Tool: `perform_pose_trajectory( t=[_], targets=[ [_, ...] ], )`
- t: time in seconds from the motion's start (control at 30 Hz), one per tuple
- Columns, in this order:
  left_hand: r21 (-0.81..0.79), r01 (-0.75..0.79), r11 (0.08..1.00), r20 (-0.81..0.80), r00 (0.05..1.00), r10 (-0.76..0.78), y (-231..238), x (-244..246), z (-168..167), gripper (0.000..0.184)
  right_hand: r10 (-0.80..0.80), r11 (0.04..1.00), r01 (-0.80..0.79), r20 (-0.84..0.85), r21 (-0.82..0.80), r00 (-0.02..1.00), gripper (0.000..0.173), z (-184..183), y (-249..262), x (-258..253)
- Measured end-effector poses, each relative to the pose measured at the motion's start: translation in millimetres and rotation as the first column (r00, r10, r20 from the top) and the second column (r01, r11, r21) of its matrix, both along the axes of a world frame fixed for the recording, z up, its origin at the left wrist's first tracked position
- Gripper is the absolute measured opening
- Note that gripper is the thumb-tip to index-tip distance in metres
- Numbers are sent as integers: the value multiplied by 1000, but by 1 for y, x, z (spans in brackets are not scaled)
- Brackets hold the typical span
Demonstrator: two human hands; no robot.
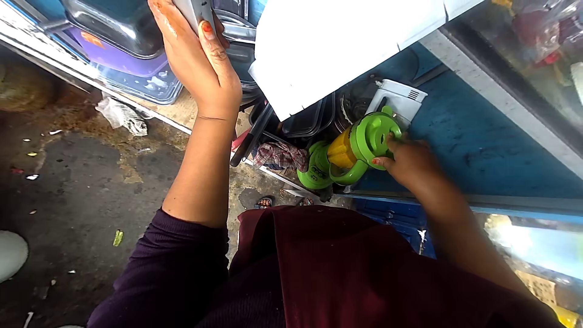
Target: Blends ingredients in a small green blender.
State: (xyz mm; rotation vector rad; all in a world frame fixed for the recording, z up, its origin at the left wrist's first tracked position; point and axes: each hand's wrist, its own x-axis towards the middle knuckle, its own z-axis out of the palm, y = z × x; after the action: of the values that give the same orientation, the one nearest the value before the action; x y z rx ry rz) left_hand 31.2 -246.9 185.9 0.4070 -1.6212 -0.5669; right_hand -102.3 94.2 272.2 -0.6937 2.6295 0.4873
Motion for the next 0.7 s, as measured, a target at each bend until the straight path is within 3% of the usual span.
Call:
perform_pose_trajectory(
  t=[0.7],
  targets=[
    [-6, 25, 1000, -12, 1000, -25, 0, 1, 0, 55, -23, 1000, 23, 5, 12, 1000, 76, 1, -3, -1]
  ],
)
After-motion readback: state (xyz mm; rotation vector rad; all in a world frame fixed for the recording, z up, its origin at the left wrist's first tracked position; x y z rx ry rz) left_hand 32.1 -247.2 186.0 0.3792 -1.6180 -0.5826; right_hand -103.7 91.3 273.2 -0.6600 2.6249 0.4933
